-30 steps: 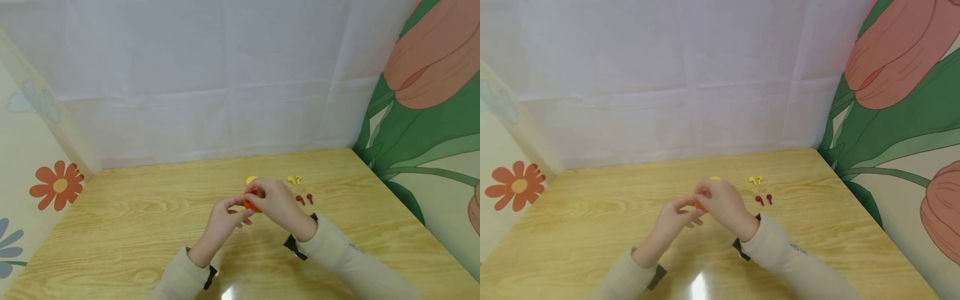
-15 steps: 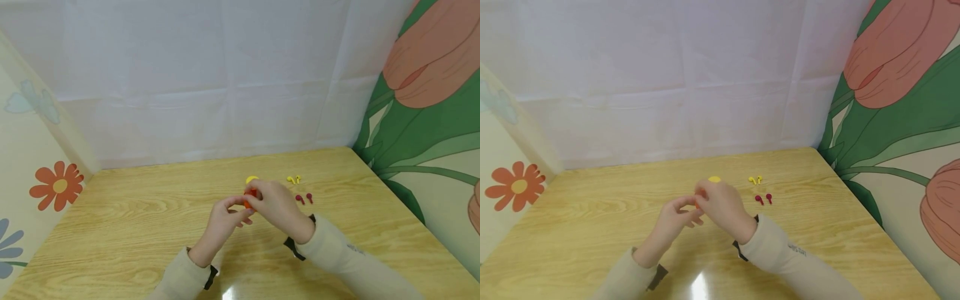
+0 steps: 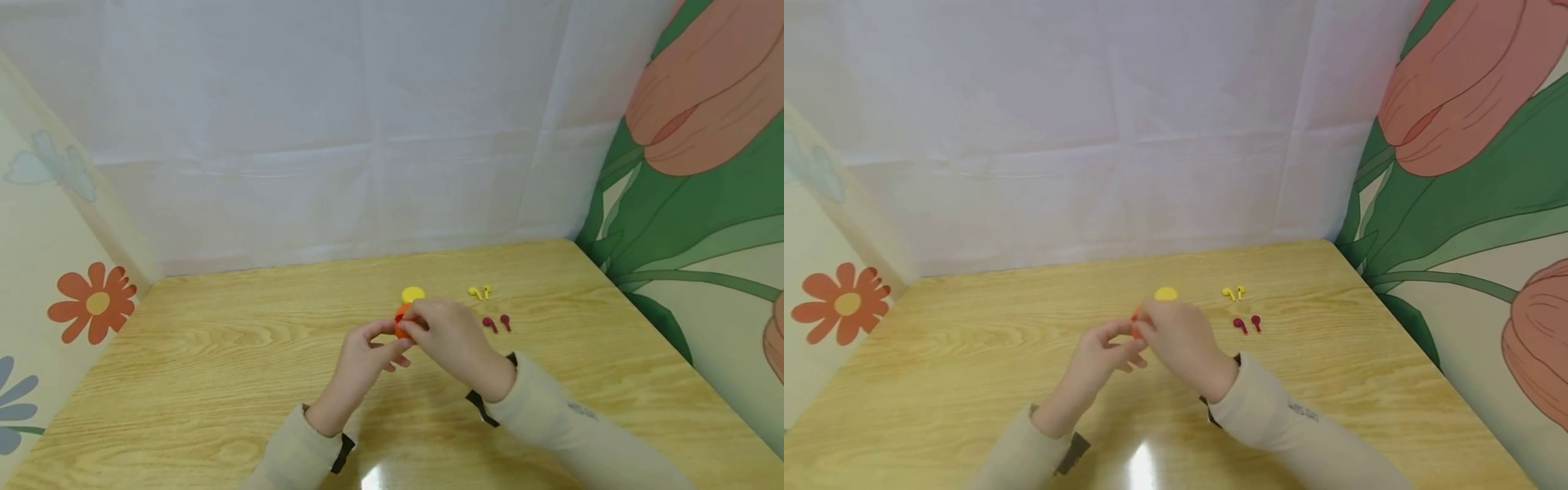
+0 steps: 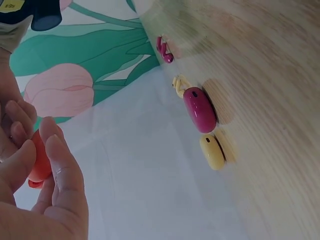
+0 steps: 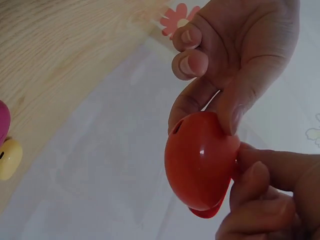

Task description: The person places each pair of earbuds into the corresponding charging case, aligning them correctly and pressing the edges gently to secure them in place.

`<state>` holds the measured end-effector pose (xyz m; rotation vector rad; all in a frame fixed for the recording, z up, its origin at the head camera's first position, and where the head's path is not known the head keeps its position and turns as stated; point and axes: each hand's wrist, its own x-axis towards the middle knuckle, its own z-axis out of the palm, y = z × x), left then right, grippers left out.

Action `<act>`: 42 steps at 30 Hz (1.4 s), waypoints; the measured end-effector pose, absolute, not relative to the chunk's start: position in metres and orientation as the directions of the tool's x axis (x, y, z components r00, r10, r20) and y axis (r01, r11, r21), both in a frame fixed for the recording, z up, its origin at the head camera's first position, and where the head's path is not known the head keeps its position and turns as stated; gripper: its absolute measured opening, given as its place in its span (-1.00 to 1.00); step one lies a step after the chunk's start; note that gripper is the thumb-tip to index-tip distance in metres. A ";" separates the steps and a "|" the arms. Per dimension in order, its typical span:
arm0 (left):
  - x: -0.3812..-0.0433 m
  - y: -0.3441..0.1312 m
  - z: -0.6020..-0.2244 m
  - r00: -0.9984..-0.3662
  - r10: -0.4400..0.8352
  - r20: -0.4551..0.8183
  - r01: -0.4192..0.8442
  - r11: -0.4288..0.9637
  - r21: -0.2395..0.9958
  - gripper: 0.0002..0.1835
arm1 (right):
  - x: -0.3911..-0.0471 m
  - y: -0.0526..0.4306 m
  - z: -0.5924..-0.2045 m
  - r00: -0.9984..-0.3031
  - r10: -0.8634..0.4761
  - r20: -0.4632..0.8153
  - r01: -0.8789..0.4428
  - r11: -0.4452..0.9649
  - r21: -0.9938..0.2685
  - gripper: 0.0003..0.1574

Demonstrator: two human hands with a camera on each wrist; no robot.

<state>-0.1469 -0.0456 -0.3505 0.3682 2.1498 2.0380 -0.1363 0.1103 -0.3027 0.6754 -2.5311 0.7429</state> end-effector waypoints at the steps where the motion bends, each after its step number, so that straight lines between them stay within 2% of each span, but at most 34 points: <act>1: -0.147 -0.046 -0.350 -0.959 0.280 0.054 0.069 0.045 0.997 -0.70 | -0.136 0.111 -0.302 -0.809 -0.324 0.491 -0.542 0.734 -0.409 -0.92; 3: -0.148 -0.047 -0.350 -0.959 0.277 0.052 0.068 0.047 0.997 -0.69 | -0.137 0.113 -0.300 -0.832 -0.312 0.459 -0.524 0.713 -0.466 -0.97; 6: -0.147 -0.048 -0.349 -0.957 0.285 0.054 0.069 0.045 0.997 -0.68 | -0.139 0.116 -0.300 -0.862 -0.273 0.427 -0.486 0.686 -0.541 -0.93; 15: -0.147 -0.050 -0.348 -0.954 0.296 0.044 0.063 0.057 0.996 -0.69 | -0.151 0.132 -0.304 -0.892 -0.152 0.426 -0.425 0.605 -0.674 -0.85; 23: -0.148 -0.050 -0.347 -0.957 0.288 0.035 0.056 0.065 0.996 -0.66 | -0.158 0.141 -0.309 -0.964 -0.201 0.175 -0.244 0.403 -0.882 -0.64; 28: -0.147 -0.051 -0.347 -0.957 0.289 0.038 0.059 0.063 0.996 -0.66 | -0.159 0.142 -0.310 -0.972 -0.204 0.117 -0.185 0.358 -0.915 -0.62; 42: -0.149 -0.052 -0.347 -0.957 0.291 0.023 0.039 0.050 0.998 -0.64 | -0.155 0.140 -0.308 -0.971 -0.211 0.110 -0.172 0.302 -0.938 -0.68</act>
